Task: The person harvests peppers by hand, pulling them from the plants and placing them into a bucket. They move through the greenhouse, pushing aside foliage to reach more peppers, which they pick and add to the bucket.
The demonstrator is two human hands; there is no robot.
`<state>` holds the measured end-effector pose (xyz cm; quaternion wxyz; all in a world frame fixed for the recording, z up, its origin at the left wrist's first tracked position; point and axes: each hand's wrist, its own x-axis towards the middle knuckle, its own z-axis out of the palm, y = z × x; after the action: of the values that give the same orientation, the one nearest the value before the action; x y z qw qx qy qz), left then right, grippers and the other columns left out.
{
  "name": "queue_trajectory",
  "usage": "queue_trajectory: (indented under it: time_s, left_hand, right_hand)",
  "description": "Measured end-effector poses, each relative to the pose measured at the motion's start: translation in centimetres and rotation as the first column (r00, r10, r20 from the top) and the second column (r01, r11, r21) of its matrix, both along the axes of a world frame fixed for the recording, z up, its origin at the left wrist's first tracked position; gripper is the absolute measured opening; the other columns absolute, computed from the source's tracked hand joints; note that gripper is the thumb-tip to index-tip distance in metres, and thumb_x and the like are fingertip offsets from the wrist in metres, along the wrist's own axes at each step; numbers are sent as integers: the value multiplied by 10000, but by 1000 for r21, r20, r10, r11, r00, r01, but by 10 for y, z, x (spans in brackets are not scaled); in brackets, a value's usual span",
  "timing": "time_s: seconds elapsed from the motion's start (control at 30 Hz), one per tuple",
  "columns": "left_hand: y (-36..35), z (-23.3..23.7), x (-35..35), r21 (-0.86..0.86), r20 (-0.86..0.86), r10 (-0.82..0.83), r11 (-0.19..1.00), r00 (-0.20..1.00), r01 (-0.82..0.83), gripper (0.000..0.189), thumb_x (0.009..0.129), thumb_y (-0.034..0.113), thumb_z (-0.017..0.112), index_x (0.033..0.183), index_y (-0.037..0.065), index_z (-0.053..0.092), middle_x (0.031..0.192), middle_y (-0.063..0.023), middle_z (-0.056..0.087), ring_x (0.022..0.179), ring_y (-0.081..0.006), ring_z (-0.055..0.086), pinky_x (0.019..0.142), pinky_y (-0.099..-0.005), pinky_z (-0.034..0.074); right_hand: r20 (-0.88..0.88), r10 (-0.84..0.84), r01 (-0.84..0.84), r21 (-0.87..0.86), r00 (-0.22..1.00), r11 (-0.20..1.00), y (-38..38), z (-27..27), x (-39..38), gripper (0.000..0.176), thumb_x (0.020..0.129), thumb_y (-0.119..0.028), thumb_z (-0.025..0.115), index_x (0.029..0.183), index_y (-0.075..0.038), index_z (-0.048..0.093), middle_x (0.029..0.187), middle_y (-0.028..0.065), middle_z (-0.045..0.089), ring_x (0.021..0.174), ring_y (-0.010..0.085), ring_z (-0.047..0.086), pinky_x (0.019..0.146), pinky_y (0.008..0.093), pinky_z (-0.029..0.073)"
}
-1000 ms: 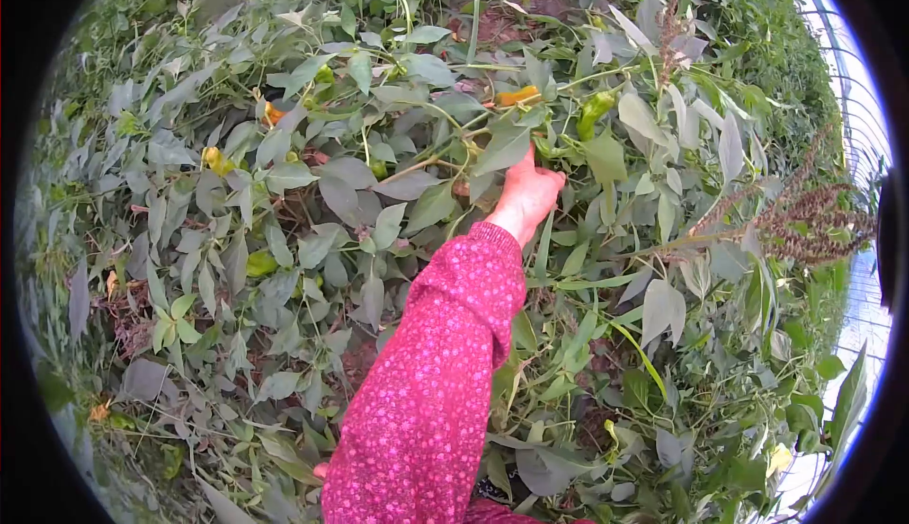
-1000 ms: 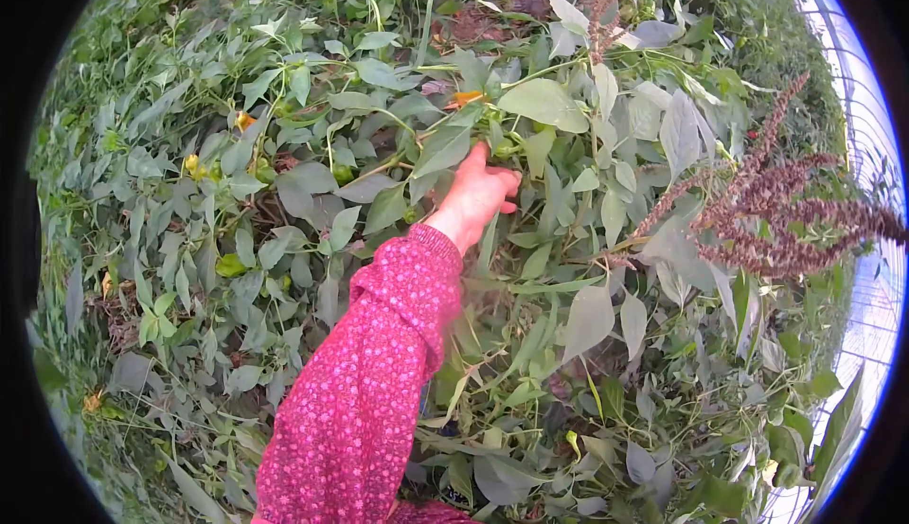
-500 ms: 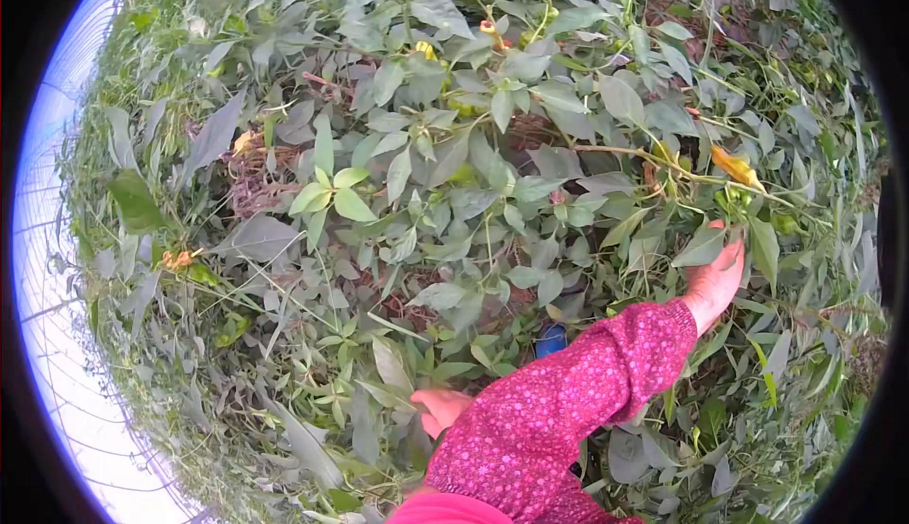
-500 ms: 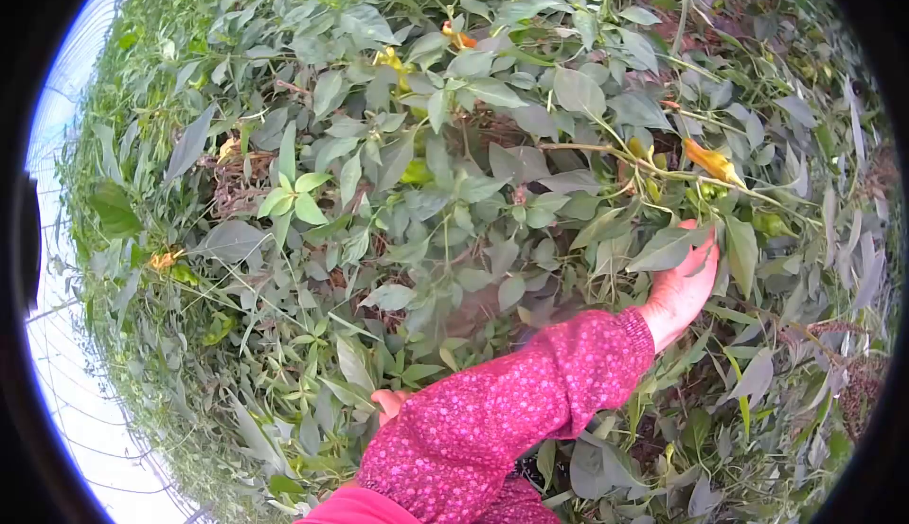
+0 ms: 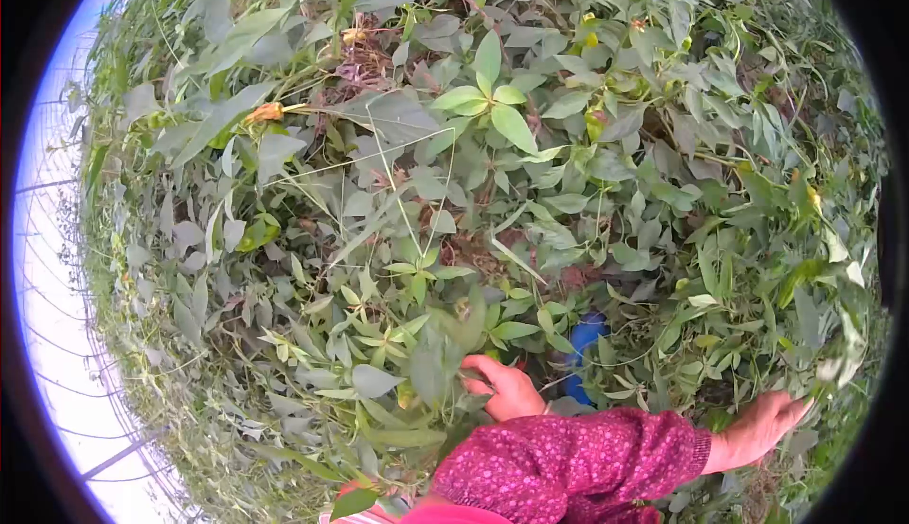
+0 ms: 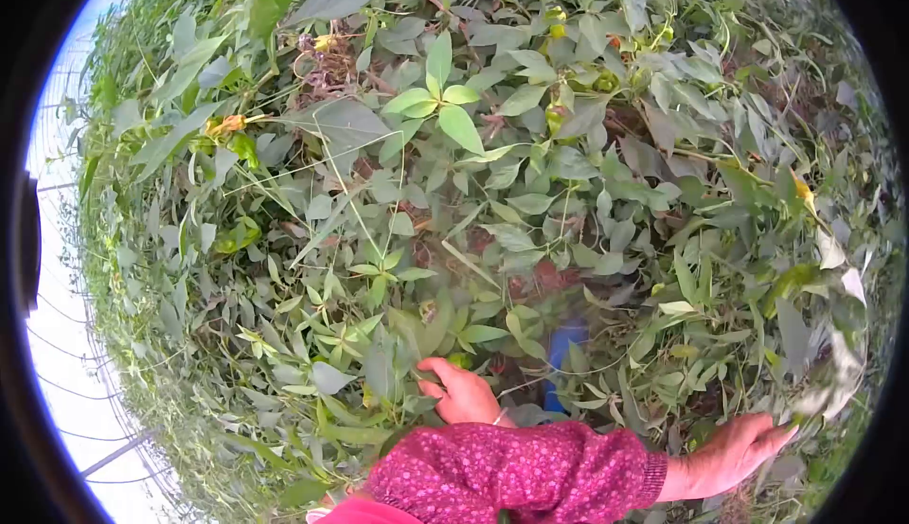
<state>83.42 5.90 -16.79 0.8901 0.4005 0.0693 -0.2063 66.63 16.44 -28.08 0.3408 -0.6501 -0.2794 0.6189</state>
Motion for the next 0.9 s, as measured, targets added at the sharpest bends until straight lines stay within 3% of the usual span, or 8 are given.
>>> queue_trajectory:
  time_s: [0.1,0.17,0.33,0.4,0.53,0.63,0.77,0.9]
  left_hand:
    - [33,-23,-22,187,54,186,963,981,-193,860,799,442,618,1334,-76,188,1245,-296,433,1048,-322,534,960,-411,375]
    - [92,-35,-42,432,153,118,885,981,-174,564,802,283,631,1188,-23,357,1014,-247,570,945,-328,585,812,-399,456]
    - [198,-55,-108,756,145,413,540,899,-370,256,807,244,611,933,46,510,679,-108,562,613,-238,562,601,-345,456]
    - [224,-66,-135,747,91,533,523,842,-411,206,813,200,613,880,28,521,687,-52,545,630,-124,519,600,-286,443]
    - [233,-80,-175,717,39,544,569,838,-403,200,831,203,574,867,11,536,819,-84,560,776,-169,542,703,-311,443]
    - [238,-92,-197,751,90,519,525,850,-400,242,851,228,538,911,-5,545,1004,-142,531,950,-263,534,813,-353,426]
    - [238,-107,-222,859,207,409,359,889,-365,374,884,308,504,1054,-20,562,1106,-181,537,1011,-316,543,857,-374,434]
    - [317,-71,-253,901,52,363,384,930,-200,359,883,290,519,1047,-24,572,1053,-177,580,958,-307,578,834,-371,451]
  right_hand:
    - [-130,-200,216,120,971,969,-9,-24,-6,347,842,-178,562,1179,-124,499,1051,133,609,988,263,594,819,355,459]
    - [-196,-275,264,-81,941,961,-5,-24,-11,392,893,-182,555,1243,-42,447,1150,64,542,952,168,562,820,313,455]
    - [-649,-760,887,-326,41,326,-18,-44,-8,409,939,-252,429,1284,-35,401,1172,84,529,985,163,550,827,329,471]
    - [-609,-793,925,-311,-17,219,-15,-33,-1,433,951,-302,374,1296,-41,395,1224,84,505,1055,210,535,893,362,446]
    - [-617,-781,935,-215,95,284,3,8,-8,494,931,-401,436,1278,-49,410,1141,69,551,1025,192,550,866,343,459]
    - [-523,-623,769,102,581,632,-8,-8,-22,519,881,-427,536,1229,-52,445,1014,28,584,862,129,579,686,271,486]
    - [-511,-634,715,-52,580,697,-2,-2,-33,500,819,-379,643,1170,-59,485,886,25,593,709,100,560,512,221,422]
    - [-660,-340,484,42,670,874,1,-1,-32,535,775,-271,695,1202,-49,462,1052,66,573,939,145,532,847,285,416]
